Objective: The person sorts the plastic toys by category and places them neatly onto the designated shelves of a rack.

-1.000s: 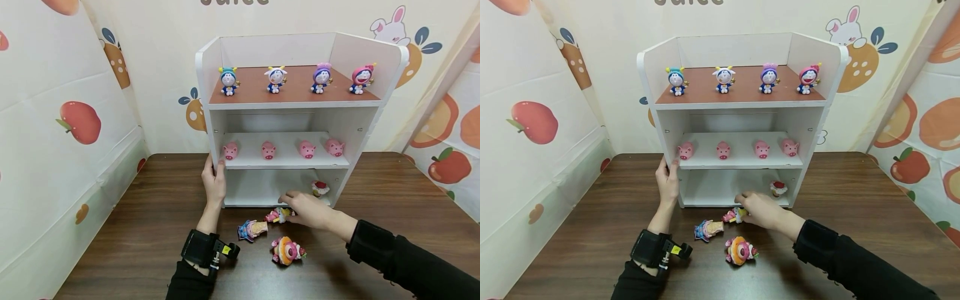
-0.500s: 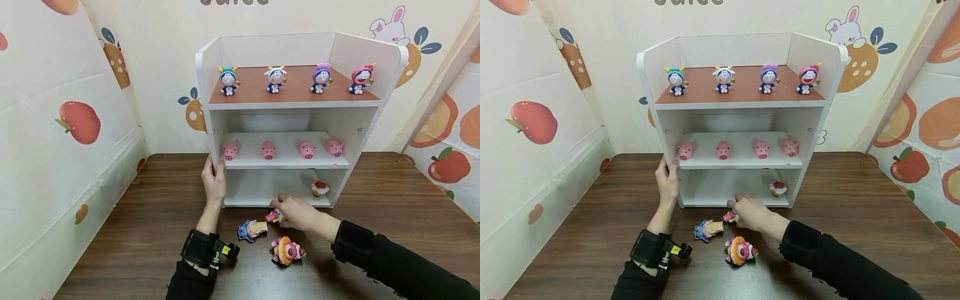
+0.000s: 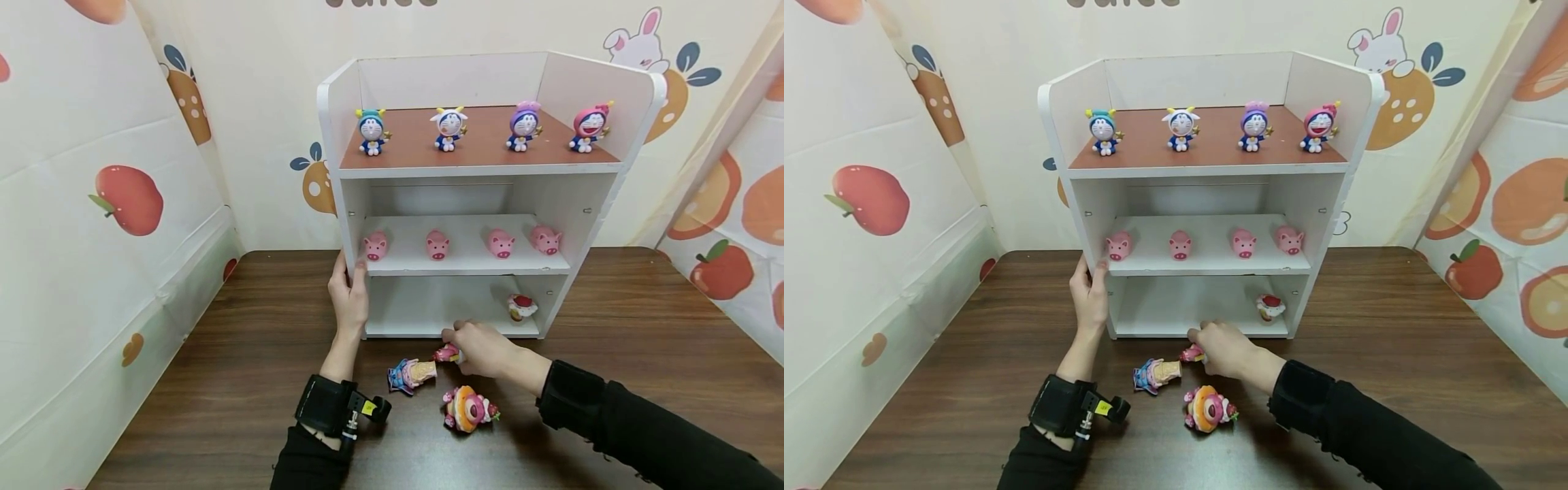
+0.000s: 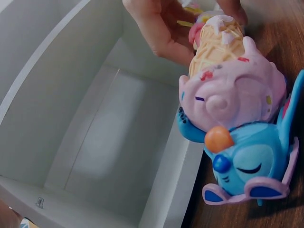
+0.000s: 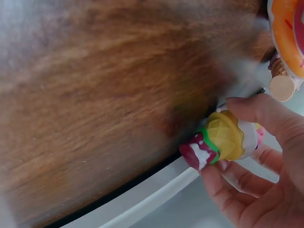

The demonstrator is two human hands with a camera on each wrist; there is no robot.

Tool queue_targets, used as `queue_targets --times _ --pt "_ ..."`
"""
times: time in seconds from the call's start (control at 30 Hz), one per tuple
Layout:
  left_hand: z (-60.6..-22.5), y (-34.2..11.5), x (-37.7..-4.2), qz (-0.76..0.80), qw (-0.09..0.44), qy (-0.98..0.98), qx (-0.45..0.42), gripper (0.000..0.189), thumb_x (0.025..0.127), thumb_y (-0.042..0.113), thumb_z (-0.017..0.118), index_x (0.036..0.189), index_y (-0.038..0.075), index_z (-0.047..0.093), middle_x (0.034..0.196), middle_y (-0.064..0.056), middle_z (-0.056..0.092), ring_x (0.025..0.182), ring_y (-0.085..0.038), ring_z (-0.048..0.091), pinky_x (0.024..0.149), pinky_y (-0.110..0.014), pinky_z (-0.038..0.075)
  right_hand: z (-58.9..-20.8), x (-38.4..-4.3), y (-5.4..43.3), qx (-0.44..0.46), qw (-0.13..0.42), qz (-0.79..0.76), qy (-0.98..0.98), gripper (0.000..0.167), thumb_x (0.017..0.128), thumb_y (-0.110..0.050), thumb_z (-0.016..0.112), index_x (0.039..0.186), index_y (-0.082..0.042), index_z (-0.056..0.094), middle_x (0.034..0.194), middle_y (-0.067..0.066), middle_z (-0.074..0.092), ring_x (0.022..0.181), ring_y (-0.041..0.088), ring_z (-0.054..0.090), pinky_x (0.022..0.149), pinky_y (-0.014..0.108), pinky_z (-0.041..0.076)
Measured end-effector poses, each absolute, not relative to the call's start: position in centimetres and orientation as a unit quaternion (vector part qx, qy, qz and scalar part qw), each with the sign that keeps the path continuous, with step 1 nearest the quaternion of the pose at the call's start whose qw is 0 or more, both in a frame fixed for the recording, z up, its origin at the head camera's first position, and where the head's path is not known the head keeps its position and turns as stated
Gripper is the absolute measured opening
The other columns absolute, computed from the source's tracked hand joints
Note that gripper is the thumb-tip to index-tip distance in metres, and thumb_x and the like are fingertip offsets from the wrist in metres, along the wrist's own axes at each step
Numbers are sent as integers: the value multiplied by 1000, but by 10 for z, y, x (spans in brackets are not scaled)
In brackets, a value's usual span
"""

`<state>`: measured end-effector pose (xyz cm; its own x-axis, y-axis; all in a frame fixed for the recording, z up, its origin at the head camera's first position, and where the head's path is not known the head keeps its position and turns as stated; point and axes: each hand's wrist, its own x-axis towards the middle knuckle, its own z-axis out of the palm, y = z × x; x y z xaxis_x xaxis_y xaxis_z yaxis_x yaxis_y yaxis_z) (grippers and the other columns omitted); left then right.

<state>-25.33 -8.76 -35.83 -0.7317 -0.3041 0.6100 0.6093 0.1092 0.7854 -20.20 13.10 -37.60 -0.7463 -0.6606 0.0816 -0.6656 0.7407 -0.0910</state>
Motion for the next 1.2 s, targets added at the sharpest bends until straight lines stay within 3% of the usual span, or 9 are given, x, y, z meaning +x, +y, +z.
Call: queue_targets --times 0.33,0.53,0.93,1.2 --pt "-358 -87 -254 -660 349 -655 -117 43 90 -3 47 133 -10 46 132 -25 52 117 -34 50 98 -53 40 -378 -200 146 353 0 156 -922 37 63 -1 76 97 -3 60 85 5 60 64 6 48 57 23 44" --pt "-359 -87 -254 -658 351 -655 -118 42 91 0 48 133 -7 47 132 -24 52 116 -33 51 98 -53 39 -381 -199 154 361 28 201 -910 33 65 -4 75 95 -5 60 86 2 62 73 9 52 63 24 45" --pt "-358 -87 -254 -664 343 -654 -117 43 90 -4 47 133 -9 46 133 -26 50 120 -34 49 100 -53 38 -386 -196 175 328 21 278 -902 34 71 -7 74 99 -7 56 81 -2 62 65 3 48 59 21 43" --pt "-359 -88 -254 -660 345 -656 -126 45 91 2 46 135 -5 46 134 -23 51 122 -31 48 100 -52 38 -388 -196 188 297 22 280 -913 40 70 -12 77 102 -4 54 84 -2 61 73 5 54 63 23 46"
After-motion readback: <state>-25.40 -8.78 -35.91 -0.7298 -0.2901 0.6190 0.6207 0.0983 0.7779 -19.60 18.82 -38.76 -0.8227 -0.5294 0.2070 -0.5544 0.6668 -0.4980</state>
